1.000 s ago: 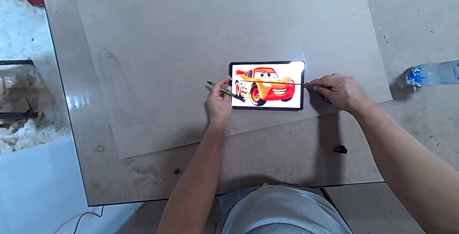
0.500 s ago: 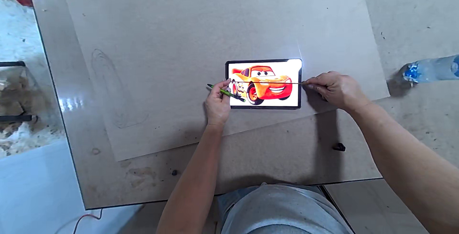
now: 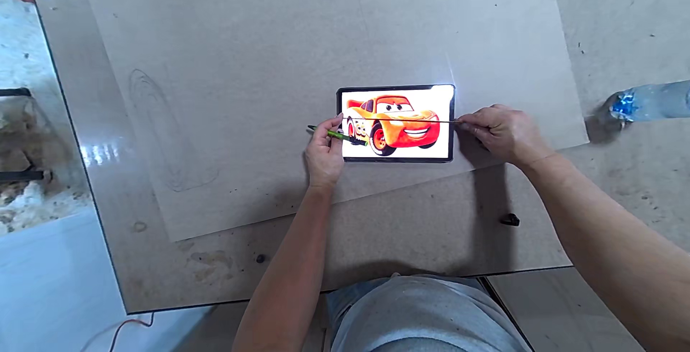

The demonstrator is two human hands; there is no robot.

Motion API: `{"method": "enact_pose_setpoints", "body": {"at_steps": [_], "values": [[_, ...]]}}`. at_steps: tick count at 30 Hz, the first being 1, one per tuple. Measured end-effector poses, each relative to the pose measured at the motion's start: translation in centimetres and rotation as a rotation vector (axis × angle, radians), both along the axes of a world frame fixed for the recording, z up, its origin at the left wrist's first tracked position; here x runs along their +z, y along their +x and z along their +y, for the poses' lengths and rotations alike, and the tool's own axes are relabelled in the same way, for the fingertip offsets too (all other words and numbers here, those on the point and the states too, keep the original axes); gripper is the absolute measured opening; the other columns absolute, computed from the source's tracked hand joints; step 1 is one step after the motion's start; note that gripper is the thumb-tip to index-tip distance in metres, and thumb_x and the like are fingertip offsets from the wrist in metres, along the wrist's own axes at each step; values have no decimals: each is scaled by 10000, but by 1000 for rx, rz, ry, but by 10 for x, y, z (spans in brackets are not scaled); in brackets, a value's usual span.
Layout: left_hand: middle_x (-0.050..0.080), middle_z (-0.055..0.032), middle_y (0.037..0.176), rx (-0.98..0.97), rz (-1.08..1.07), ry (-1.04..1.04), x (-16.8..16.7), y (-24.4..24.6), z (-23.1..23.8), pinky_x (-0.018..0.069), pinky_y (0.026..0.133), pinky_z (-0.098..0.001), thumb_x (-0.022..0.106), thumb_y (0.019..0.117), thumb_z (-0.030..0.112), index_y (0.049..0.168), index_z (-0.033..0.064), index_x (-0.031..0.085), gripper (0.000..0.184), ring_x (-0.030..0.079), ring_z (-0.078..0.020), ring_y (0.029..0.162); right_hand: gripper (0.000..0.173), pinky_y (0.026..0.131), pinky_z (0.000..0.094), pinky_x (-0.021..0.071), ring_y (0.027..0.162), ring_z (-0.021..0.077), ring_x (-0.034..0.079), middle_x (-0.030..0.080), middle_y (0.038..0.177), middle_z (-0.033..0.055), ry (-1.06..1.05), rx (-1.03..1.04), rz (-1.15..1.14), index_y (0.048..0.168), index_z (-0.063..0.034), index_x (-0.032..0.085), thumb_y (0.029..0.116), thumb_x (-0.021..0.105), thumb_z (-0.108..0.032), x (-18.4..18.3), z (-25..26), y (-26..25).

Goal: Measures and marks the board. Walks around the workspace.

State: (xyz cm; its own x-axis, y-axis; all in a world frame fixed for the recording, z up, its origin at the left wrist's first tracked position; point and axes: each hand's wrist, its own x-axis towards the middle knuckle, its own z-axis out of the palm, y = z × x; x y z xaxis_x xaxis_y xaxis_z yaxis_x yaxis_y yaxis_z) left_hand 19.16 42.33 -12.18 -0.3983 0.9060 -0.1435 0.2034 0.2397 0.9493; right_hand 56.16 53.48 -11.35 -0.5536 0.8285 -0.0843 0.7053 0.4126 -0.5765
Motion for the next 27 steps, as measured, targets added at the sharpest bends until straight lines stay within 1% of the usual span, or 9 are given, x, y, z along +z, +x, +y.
{"method": "enact_pose_setpoints", "body": {"at_steps": [4,9,11,16,20,22,25,27], "values": [[701,-55,1312,-6,0,4,-1,1,0,589,961,-339,564,1024,26,1296,59,662,291,699,-147,1123,211,890,519,560,1009,281,708,762,1047,72,14,2,4,1133,-180,792,1036,610,-224,0,0,1],[704,-54,1302,-3,3,2,-1,0,1,594,927,-325,564,1025,28,1293,62,669,290,708,-139,1076,212,890,521,556,1018,282,704,760,1052,76,1,-3,18,1134,-172,790,1036,607,-215,0,0,0],[702,-51,1309,-3,7,5,-2,0,0,594,928,-325,560,1025,26,1292,66,670,291,707,-140,1085,212,885,516,556,1014,273,703,760,1051,66,-4,-8,9,1133,-183,792,1035,607,-214,0,0,0],[703,-43,1314,-2,14,-3,-1,1,1,582,969,-329,554,1027,26,1289,67,669,288,694,-138,1136,212,887,511,555,1025,265,700,759,1057,57,-13,-15,-11,1138,-202,792,1040,607,-235,0,0,1],[703,-37,1314,-5,15,-8,0,0,0,589,943,-318,561,1026,30,1290,73,669,289,702,-131,1107,211,871,527,552,1014,278,701,758,1062,67,-19,-9,-17,1139,-190,791,1039,606,-215,3,0,0],[704,-44,1309,-6,1,-10,1,0,-2,594,946,-327,554,1030,25,1293,69,669,291,703,-140,1111,208,865,518,556,1003,274,705,760,1046,66,-11,-8,-7,1130,-186,794,1035,611,-213,3,-3,0],[706,-61,1303,-6,-21,13,1,0,-11,594,963,-351,548,1028,13,1278,51,672,282,701,-167,1131,213,881,490,562,1012,246,708,764,1049,47,-12,-2,6,1128,-201,796,1035,607,-238,2,-12,3],[708,-68,1298,-10,-25,18,2,0,-20,592,973,-357,552,1028,17,1270,40,672,271,698,-172,1140,218,892,498,557,1031,245,703,761,1060,40,-32,4,-7,1133,-213,792,1037,600,-254,1,-20,5]]}}
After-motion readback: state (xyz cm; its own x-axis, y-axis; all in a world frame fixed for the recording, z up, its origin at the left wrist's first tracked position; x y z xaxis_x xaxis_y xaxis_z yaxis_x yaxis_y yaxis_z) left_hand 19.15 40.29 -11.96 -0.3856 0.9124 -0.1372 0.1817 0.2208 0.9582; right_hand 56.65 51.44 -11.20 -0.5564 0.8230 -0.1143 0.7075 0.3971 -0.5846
